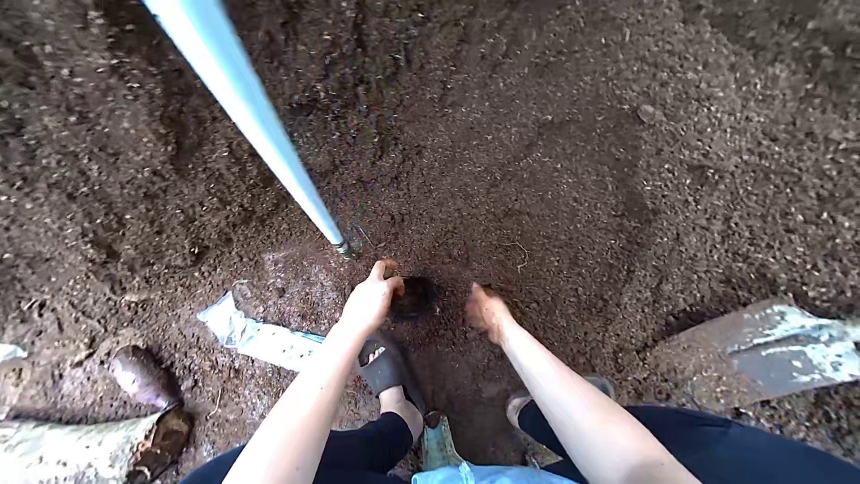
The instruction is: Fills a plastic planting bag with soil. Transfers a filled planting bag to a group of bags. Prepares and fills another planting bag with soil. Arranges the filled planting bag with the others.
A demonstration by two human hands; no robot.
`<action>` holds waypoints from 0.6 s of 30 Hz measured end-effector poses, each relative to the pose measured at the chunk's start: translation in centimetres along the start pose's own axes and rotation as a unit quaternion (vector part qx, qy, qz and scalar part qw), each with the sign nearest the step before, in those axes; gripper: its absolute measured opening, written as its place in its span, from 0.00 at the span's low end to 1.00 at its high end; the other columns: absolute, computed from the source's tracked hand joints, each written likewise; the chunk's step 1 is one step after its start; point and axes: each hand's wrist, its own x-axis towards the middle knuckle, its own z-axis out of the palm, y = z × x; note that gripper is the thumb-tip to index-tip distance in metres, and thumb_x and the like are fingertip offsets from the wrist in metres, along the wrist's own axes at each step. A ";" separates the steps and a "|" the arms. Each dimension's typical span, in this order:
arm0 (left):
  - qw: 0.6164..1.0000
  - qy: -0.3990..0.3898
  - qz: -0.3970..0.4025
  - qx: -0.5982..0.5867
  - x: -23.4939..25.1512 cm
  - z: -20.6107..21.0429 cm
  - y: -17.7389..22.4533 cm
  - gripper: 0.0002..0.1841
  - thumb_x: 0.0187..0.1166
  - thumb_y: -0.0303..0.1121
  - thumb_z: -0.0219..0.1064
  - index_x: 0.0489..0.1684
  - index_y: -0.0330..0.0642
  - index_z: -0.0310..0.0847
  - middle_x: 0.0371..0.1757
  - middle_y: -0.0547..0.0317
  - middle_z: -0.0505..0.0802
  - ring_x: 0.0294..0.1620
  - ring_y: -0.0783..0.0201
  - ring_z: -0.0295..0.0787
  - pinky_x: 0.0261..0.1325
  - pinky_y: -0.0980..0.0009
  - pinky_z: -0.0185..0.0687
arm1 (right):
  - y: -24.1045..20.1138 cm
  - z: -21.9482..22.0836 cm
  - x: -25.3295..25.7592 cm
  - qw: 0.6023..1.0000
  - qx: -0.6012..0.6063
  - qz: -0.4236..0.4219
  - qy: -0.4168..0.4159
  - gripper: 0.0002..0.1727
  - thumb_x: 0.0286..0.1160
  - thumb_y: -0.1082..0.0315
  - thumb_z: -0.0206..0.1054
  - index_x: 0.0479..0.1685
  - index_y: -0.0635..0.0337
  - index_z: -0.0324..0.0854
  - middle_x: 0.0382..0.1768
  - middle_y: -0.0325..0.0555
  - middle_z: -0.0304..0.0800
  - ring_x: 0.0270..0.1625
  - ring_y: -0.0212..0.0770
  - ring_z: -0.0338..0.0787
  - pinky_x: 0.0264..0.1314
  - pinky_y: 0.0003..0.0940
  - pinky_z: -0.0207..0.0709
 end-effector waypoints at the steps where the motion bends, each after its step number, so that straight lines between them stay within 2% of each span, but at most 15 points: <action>1: 0.999 -0.028 -0.005 0.018 0.3 -0.3 0.2 0.19 0.84 0.20 0.55 0.63 0.47 0.89 0.92 0.48 0.66 0.71 0.41 0.86 0.67 0.44 0.84 | 2.2 0.2 1.2 0.981 0.158 0.105 -0.050 0.44 0.92 0.36 0.35 0.84 0.69 0.60 0.74 0.66 0.78 0.71 0.55 0.85 0.70 0.47 0.79; 2: 0.998 -0.055 -0.007 0.026 0.6 -0.7 0.4 0.21 0.83 0.20 0.55 0.68 0.47 0.87 0.92 0.48 0.66 0.76 0.41 0.82 0.72 0.42 0.81 | 4.2 0.8 2.3 0.940 0.294 0.156 -0.073 0.50 0.87 0.29 0.33 0.88 0.67 0.53 0.79 0.68 0.72 0.75 0.57 0.81 0.74 0.48 0.77; 4: 0.994 -0.108 0.000 0.017 1.4 -1.4 0.3 0.23 0.80 0.20 0.60 0.75 0.39 0.81 0.91 0.46 0.69 0.85 0.42 0.72 0.82 0.41 0.70 | 5.9 2.9 3.9 0.854 0.496 0.150 -0.049 0.56 0.81 0.22 0.33 0.89 0.67 0.48 0.82 0.67 0.68 0.78 0.55 0.79 0.76 0.44 0.77; 5: 0.991 -0.131 0.005 0.009 1.8 -1.5 0.3 0.25 0.78 0.21 0.63 0.78 0.37 0.78 0.90 0.47 0.70 0.87 0.45 0.71 0.85 0.42 0.67 | 5.9 3.9 4.6 0.811 0.568 0.133 -0.028 0.58 0.79 0.20 0.34 0.89 0.67 0.46 0.81 0.69 0.67 0.78 0.56 0.79 0.75 0.44 0.78; 7: 0.987 -0.159 0.001 -0.013 2.1 -1.6 0.8 0.28 0.77 0.23 0.65 0.82 0.38 0.74 0.91 0.52 0.70 0.87 0.49 0.71 0.87 0.44 0.65 | 5.1 5.5 5.9 0.735 0.671 0.095 -0.002 0.60 0.74 0.17 0.36 0.91 0.62 0.43 0.85 0.69 0.60 0.81 0.61 0.74 0.77 0.52 0.76; 9: 0.986 -0.155 -0.015 -0.054 2.6 -1.7 1.4 0.32 0.76 0.23 0.65 0.86 0.43 0.71 0.91 0.57 0.70 0.86 0.52 0.72 0.87 0.46 0.66 | 2.9 5.9 7.7 0.683 0.728 0.048 0.000 0.60 0.68 0.13 0.34 0.95 0.48 0.42 0.89 0.60 0.57 0.86 0.62 0.68 0.79 0.64 0.72; 10: 0.985 -0.149 -0.026 -0.079 2.8 -1.7 1.8 0.34 0.75 0.23 0.65 0.87 0.46 0.70 0.92 0.60 0.70 0.86 0.55 0.73 0.86 0.48 0.67 | 1.7 5.7 8.6 0.669 0.743 0.020 -0.003 0.57 0.69 0.13 0.31 0.95 0.40 0.41 0.91 0.55 0.56 0.88 0.61 0.64 0.79 0.71 0.67; 11: 0.983 -0.142 -0.040 -0.105 2.9 -1.7 2.2 0.36 0.74 0.23 0.65 0.89 0.48 0.68 0.92 0.62 0.69 0.85 0.57 0.74 0.83 0.50 0.71 | 0.7 5.4 9.7 0.654 0.757 -0.002 -0.005 0.55 0.70 0.14 0.28 0.95 0.38 0.43 0.90 0.53 0.57 0.88 0.60 0.63 0.77 0.75 0.64; 12: 0.981 -0.133 -0.057 -0.127 3.2 -1.8 2.7 0.37 0.73 0.23 0.65 0.89 0.49 0.67 0.92 0.63 0.69 0.82 0.59 0.77 0.80 0.52 0.75 | -0.3 4.9 10.9 0.632 0.774 -0.017 -0.012 0.53 0.72 0.16 0.28 0.92 0.40 0.50 0.86 0.53 0.64 0.85 0.59 0.67 0.74 0.76 0.65; 14: 0.976 -0.118 -0.088 -0.162 4.1 -1.9 4.0 0.37 0.74 0.22 0.64 0.90 0.50 0.66 0.92 0.63 0.68 0.76 0.62 0.83 0.72 0.57 0.82 | -2.0 3.5 13.4 0.599 0.799 -0.039 -0.035 0.45 0.76 0.20 0.30 0.75 0.44 0.66 0.66 0.47 0.82 0.69 0.50 0.82 0.63 0.63 0.79; 15: 0.973 -0.112 -0.104 -0.171 4.5 -1.9 4.6 0.37 0.74 0.22 0.64 0.90 0.50 0.66 0.92 0.62 0.68 0.70 0.63 0.87 0.66 0.60 0.85 | -2.5 2.7 14.0 0.600 0.798 -0.045 -0.045 0.42 0.79 0.23 0.29 0.74 0.43 0.66 0.63 0.46 0.82 0.66 0.48 0.83 0.62 0.58 0.81; 16: 0.971 -0.106 -0.118 -0.178 4.8 -1.7 5.3 0.36 0.75 0.22 0.64 0.90 0.50 0.66 0.92 0.61 0.68 0.60 0.65 0.90 0.57 0.62 0.87 | -2.6 2.0 14.4 0.612 0.787 -0.047 -0.055 0.41 0.81 0.25 0.29 0.76 0.44 0.64 0.64 0.46 0.81 0.66 0.47 0.83 0.63 0.57 0.81; 18: 0.967 -0.105 -0.131 -0.192 5.7 -1.3 6.3 0.35 0.77 0.24 0.63 0.90 0.49 0.65 0.92 0.58 0.68 0.50 0.66 0.91 0.49 0.65 0.87 | -2.5 0.5 14.5 0.650 0.755 -0.048 -0.073 0.39 0.84 0.28 0.31 0.73 0.46 0.67 0.59 0.47 0.84 0.62 0.47 0.85 0.59 0.56 0.83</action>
